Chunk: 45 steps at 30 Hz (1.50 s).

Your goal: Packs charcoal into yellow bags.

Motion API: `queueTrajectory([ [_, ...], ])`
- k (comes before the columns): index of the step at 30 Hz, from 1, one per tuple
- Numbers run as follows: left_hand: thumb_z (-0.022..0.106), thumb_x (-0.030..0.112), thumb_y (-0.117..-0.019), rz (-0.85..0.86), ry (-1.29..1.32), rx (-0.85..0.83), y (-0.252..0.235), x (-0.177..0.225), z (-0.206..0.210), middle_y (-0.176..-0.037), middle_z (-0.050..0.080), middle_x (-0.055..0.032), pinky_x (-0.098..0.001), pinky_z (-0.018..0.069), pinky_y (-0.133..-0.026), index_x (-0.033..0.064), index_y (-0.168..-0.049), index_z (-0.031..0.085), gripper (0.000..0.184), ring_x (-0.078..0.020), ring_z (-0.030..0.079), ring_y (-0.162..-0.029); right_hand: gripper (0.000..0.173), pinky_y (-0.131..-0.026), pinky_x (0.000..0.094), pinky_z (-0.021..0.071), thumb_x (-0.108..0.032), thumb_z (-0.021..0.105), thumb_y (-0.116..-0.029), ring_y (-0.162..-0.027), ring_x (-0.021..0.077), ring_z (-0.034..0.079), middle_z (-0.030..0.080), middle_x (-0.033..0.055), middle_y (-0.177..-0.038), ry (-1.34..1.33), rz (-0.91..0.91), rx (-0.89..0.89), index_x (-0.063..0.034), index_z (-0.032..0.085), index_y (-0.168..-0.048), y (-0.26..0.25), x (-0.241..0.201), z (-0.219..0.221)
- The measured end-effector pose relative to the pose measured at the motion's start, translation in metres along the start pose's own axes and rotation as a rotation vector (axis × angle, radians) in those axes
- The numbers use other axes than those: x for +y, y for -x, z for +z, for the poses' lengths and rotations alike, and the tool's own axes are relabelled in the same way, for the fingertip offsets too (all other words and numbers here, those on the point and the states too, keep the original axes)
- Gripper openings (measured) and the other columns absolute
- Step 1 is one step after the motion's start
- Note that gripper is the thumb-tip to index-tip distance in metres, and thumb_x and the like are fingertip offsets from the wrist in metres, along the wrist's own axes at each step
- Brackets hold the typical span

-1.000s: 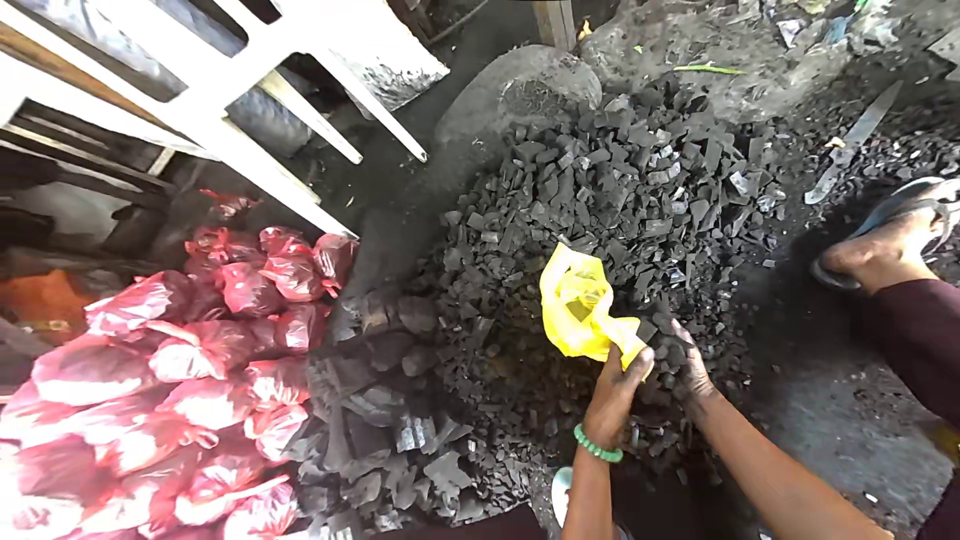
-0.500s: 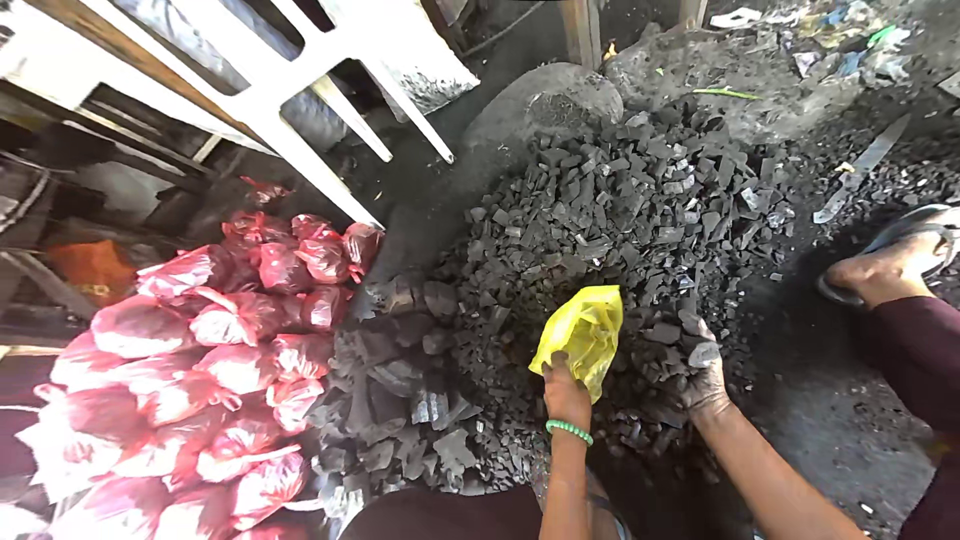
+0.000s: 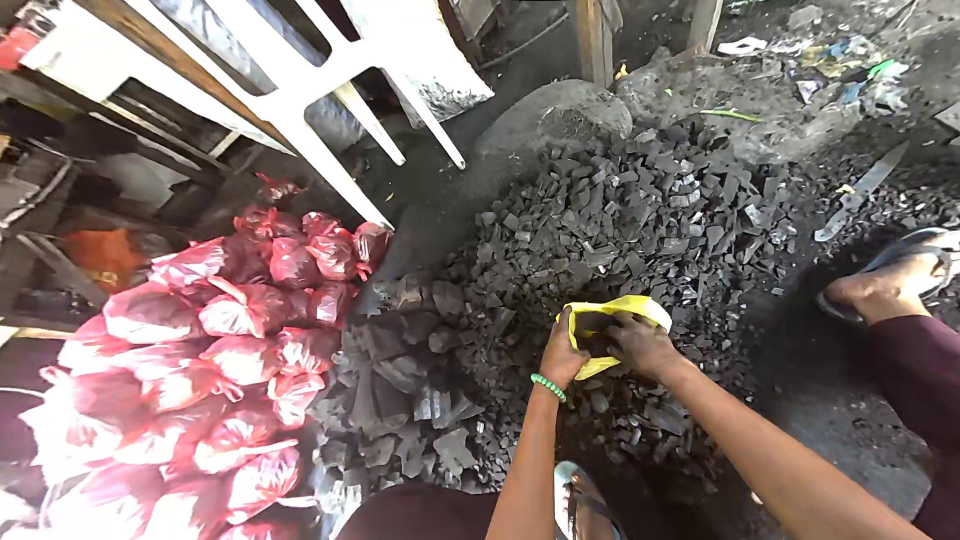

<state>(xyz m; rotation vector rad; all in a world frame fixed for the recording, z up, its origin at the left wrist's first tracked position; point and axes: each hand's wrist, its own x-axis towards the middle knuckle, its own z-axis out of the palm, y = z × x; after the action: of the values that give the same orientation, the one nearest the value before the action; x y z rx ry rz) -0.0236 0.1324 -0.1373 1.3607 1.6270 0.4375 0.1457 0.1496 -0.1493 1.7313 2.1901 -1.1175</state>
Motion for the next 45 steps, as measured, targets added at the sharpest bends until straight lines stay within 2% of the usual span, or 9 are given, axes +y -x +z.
queueTrajectory([
  [5,0.07,-0.014,-0.0801,0.008,0.119,0.046,-0.01,0.0,-0.007,-0.162,0.028,-0.028,-0.0566,0.0396,-0.113,0.0069,-0.163,0.02,0.099,-0.042,0.039,-0.143,0.047,-0.106,0.0736,0.0353,-0.048,0.055,-0.1045,-0.148,0.0455,0.033,0.033,0.0111,-0.166,0.063,-0.048,-0.092,-0.0199,0.063,-0.141,-0.016,0.006,-0.026],
  [13,0.073,-0.01,-0.0835,0.003,-0.052,0.047,0.0,-0.017,0.005,-0.16,0.029,-0.0313,-0.062,0.0409,-0.11,0.0063,-0.163,0.022,0.095,-0.0493,0.042,-0.14,0.024,-0.096,0.0549,0.0537,-0.012,0.057,-0.1048,-0.106,0.0316,0.069,0.07,0.021,-0.117,-0.794,-0.188,0.414,0.0021,0.07,-0.119,0.003,0.06,-0.023],
  [17,0.071,-0.011,-0.084,0.005,0.013,0.106,0.005,-0.017,0.021,-0.164,0.024,-0.0277,-0.0584,0.0407,-0.112,0.0067,-0.163,0.021,0.095,-0.0446,0.041,-0.143,0.015,-0.093,0.0559,0.0542,-0.005,0.063,-0.0998,-0.1,0.0326,0.071,0.073,0.0197,-0.11,-0.645,-0.221,0.464,0.0016,0.074,-0.109,0.013,0.054,0.001],
  [22,0.066,-0.011,-0.0869,0.026,0.113,0.189,0.022,-0.003,0.028,-0.165,0.026,-0.0248,-0.0575,0.0414,-0.11,0.0077,-0.162,0.025,0.088,-0.0429,0.041,-0.143,0.032,-0.11,0.0549,0.0458,-0.005,0.059,-0.1011,-0.133,0.0376,0.056,0.063,0.0192,-0.138,-0.066,-0.362,0.26,-0.002,0.066,-0.132,-0.031,0.007,0.021],
  [29,0.07,0.016,-0.0971,-0.037,-0.254,0.205,0.021,-0.005,0.02,-0.169,0.016,-0.0211,-0.0576,0.0531,-0.096,0.0201,-0.145,0.057,0.05,-0.0453,0.056,-0.127,0.038,-0.112,0.0686,0.0317,-0.011,0.076,-0.0884,-0.136,0.0455,0.047,0.056,0.0226,-0.141,0.266,-0.161,0.183,-0.0004,0.069,-0.124,-0.054,-0.005,0.024],
  [35,0.072,0.012,-0.0941,0.056,-0.579,0.122,0.015,0.016,0.025,-0.172,0.007,-0.016,-0.0758,0.0186,-0.113,0.0319,-0.146,0.057,0.058,-0.049,0.014,-0.153,0.036,-0.11,0.0665,0.0369,-0.02,0.076,-0.0921,-0.118,0.045,0.063,0.069,0.0223,-0.122,0.196,-0.29,0.338,-0.0034,0.071,-0.123,-0.03,0.02,0.022],
  [38,0.075,0.011,-0.0901,0.094,-0.632,0.151,0.001,0.014,0.036,-0.172,0.011,-0.0136,-0.0774,0.0152,-0.114,0.035,-0.147,0.055,0.065,-0.0457,0.015,-0.155,0.027,-0.091,0.0657,0.0522,-0.018,0.074,-0.0956,-0.109,0.0474,0.065,0.065,0.0265,-0.123,-0.037,-0.233,0.34,-0.0012,0.073,-0.117,-0.016,0.016,0.009],
  [42,0.074,0.023,-0.0939,0.119,-0.607,0.136,0.003,0.022,0.031,-0.17,0.02,-0.0115,-0.0773,0.0115,-0.115,0.0263,-0.14,0.062,0.048,-0.0428,0.019,-0.154,0.019,-0.089,0.0715,0.0478,-0.014,0.079,-0.0915,-0.107,0.0476,0.064,0.066,0.0261,-0.121,-0.411,-0.141,0.431,-0.0015,0.075,-0.105,0.003,0.004,-0.013],
  [45,0.077,0.025,-0.0923,0.217,-0.457,0.242,0.015,0.023,0.021,-0.162,0.038,-0.0134,-0.0775,0.013,-0.115,0.0171,-0.132,0.069,0.041,-0.0416,0.03,-0.151,0.021,-0.086,0.0524,0.0536,-0.007,0.077,-0.0912,-0.097,0.0283,0.066,0.069,0.0187,-0.11,-0.697,-0.237,0.495,0.001,0.072,-0.11,0.022,-0.004,-0.022],
])
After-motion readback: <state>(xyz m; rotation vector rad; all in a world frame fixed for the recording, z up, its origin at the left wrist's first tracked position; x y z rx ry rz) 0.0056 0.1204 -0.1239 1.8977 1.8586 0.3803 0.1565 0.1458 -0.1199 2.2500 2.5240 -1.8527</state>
